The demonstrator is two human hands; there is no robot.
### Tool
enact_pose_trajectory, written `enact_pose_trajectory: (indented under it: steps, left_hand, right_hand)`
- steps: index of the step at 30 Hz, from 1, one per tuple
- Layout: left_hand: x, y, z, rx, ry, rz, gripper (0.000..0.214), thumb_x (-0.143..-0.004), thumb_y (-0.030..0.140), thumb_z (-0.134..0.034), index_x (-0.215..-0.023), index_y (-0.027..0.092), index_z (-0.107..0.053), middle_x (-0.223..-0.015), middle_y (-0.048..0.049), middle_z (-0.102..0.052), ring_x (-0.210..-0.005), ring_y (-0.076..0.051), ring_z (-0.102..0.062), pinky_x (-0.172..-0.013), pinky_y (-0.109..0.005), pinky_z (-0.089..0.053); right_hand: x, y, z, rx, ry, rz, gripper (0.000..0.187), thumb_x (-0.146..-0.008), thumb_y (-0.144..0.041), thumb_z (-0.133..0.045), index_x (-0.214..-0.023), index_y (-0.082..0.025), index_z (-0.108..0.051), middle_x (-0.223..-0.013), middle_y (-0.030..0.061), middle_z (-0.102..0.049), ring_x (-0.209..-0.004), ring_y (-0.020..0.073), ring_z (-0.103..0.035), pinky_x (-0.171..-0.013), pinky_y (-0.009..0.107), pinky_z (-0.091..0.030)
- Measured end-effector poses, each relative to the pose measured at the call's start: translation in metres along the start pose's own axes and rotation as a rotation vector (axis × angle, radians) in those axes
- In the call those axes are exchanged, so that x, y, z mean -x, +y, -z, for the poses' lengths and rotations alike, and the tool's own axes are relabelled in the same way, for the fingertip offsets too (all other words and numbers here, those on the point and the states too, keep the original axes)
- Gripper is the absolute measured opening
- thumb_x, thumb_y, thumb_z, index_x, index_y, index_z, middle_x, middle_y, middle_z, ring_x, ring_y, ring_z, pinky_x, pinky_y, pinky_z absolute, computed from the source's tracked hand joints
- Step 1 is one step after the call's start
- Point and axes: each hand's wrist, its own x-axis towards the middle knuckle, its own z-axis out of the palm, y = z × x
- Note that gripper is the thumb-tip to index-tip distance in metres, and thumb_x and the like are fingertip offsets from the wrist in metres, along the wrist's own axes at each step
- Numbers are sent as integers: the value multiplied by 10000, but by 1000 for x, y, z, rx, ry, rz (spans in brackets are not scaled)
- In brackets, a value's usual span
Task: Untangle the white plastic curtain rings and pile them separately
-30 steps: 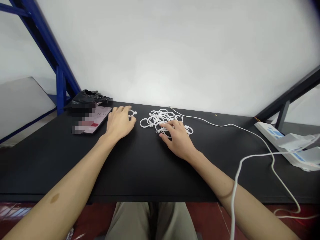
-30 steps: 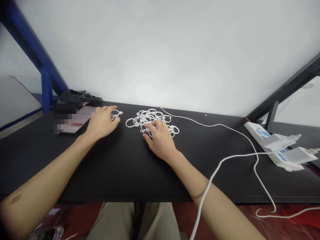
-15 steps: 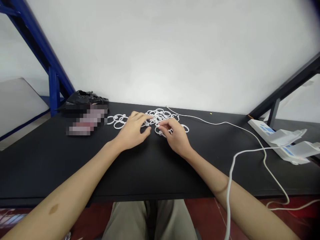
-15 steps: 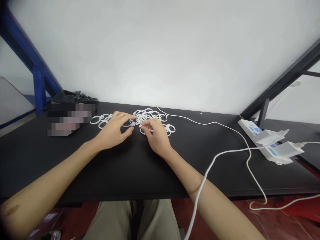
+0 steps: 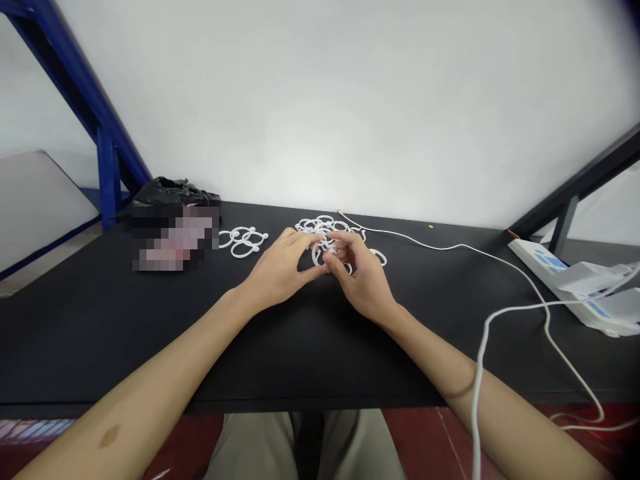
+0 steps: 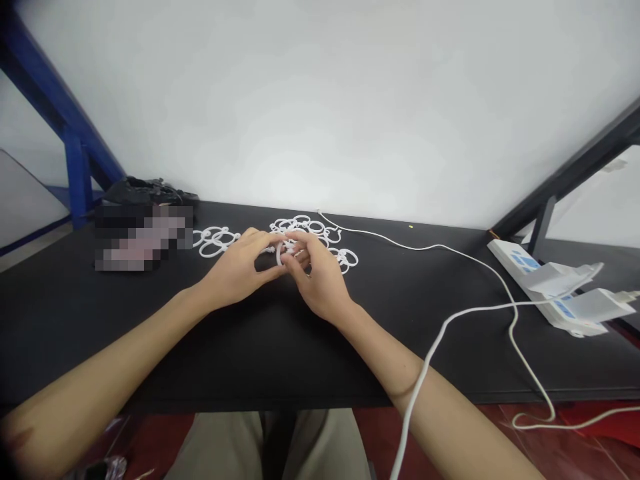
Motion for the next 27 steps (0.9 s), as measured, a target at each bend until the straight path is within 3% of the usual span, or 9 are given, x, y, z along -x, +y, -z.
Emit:
enact_pose_trajectory:
  steps: [4, 7, 11, 14, 17, 20, 24, 27]
  left_hand:
    - [0, 6, 3, 5, -30, -20, 388, -877, 434, -630, -1197, 216, -601, -1016, -42, -658, -972, -234, -511, -856, -376, -463]
    - [0, 10, 3, -5, -48, -29, 397, -878, 457, -623, -1181, 200, -620, -943, -40, -658, -928, -231, -508, -853, -387, -453]
    - [0, 12, 3, 3, -52, -30, 372, -881, 459, -619, -1147, 199, -637, -892, -30, -657, -903, -226, -501, -848, -384, -452]
    - [0, 11, 2, -8, -50, -39, 339, -885, 457, -609, -1121, 216, -644, -874, -24, -647, -886, -221, -499, -839, -378, -460]
    - [-1, 5, 2, -54, -7, -27, 371, -907, 447, -566, -1190, 212, -616, -955, -47, -640, -951, -233, -504, -853, -379, -471]
    - [-2, -6, 3, -204, 85, 85, 437, -921, 413, -514, -1296, 193, -559, -1074, -85, -617, -1042, -265, -498, -910, -411, -464]
    - [-4, -27, 12, -460, 160, 328, 501, -912, 371, -470, -1360, 150, -503, -1187, -135, -614, -1132, -332, -490, -965, -476, -424]
    - [-4, -43, 18, -534, 162, 453, 500, -903, 369, -453, -1337, 127, -506, -1244, -157, -622, -1176, -357, -483, -968, -488, -407]
  right_hand:
    - [-2, -2, 8, 204, 42, 100, 103, -928, -268, -567, -977, -227, -648, -881, 17, -664, -752, 139, -603, -735, 284, -495]
    - [-4, -3, 12, 197, 56, 39, 119, -915, -234, -576, -824, -210, -649, -753, -9, -659, -673, 124, -588, -658, 252, -467]
    - [-4, -4, 11, 139, 70, -49, 133, -893, -199, -573, -779, -211, -642, -674, -36, -635, -590, 106, -567, -593, 230, -444]
    - [-3, -4, 9, 135, 59, -74, 117, -898, -252, -582, -807, -214, -646, -705, -26, -652, -615, 118, -588, -621, 245, -463]
    - [-3, -1, 8, 173, 51, -100, 180, -912, -331, -579, -1038, -213, -631, -836, 4, -679, -684, 136, -613, -677, 275, -492]
    - [-4, 4, 9, 271, 45, -106, 263, -916, -349, -575, -1135, -205, -597, -940, 34, -668, -740, 146, -608, -708, 294, -499]
    - [-3, 10, 10, 370, -16, -69, 152, -920, -300, -571, -1035, -218, -627, -954, 40, -644, -833, 165, -602, -771, 315, -490]
    - [-1, 12, 9, 415, -74, -41, 105, -923, -269, -564, -992, -225, -630, -969, 46, -629, -929, 188, -589, -813, 334, -484]
